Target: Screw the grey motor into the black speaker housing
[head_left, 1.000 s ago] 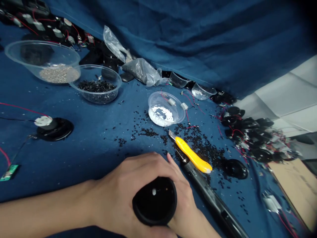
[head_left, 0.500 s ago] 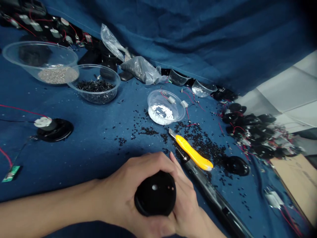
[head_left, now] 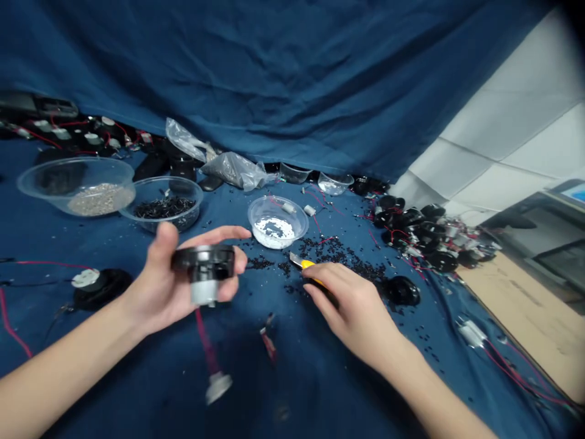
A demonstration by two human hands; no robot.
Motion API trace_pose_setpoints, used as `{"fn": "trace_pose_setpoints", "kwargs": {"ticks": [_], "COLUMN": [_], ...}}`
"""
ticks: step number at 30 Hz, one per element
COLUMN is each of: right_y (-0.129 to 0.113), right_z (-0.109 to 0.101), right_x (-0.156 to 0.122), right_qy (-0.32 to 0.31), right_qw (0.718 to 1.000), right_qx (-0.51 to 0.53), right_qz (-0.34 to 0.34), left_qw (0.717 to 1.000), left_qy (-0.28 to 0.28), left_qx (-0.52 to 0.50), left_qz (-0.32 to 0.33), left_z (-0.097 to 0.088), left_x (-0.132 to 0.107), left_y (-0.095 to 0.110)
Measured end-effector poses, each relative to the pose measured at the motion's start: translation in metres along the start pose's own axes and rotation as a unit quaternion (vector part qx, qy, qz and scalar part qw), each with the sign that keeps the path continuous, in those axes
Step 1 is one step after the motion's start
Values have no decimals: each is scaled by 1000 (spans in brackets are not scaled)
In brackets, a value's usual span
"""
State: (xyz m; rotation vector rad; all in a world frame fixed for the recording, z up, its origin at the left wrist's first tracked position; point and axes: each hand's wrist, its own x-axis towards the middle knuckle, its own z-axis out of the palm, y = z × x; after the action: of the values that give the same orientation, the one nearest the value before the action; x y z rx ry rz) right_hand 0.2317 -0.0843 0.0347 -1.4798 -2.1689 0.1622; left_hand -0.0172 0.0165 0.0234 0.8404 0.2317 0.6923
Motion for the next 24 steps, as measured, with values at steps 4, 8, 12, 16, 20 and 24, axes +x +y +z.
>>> {"fn": "trace_pose_setpoints", "kwargs": {"ticks": [4, 8, 12, 16, 20, 24], "right_y": [30, 45, 47, 41, 39, 49], "right_z": [9, 26, 34, 33, 32, 32], "right_x": [18, 27, 27, 24, 24, 26], "right_qy": [-129, -176, -178, -161, -120, -93], "right_qw": [991, 982, 981, 985, 990, 992], "right_qx": [6, 12, 18, 39, 70, 88], "right_qz": [-29, -64, -76, -55, -21, 8], "left_qw": [994, 993, 988, 981, 978, 976], "left_qy": [-13, -12, -49, -70, -67, -65], "left_qx": [-100, -49, 20, 60, 82, 93], "left_qz": [-32, -104, -142, -172, -180, -185], "left_z": [-14, -13, -7, -4, -4, -5], "left_x": [4, 3, 3, 3, 3, 2], "left_y": [-7, -25, -38, -45, -49, -50]}}
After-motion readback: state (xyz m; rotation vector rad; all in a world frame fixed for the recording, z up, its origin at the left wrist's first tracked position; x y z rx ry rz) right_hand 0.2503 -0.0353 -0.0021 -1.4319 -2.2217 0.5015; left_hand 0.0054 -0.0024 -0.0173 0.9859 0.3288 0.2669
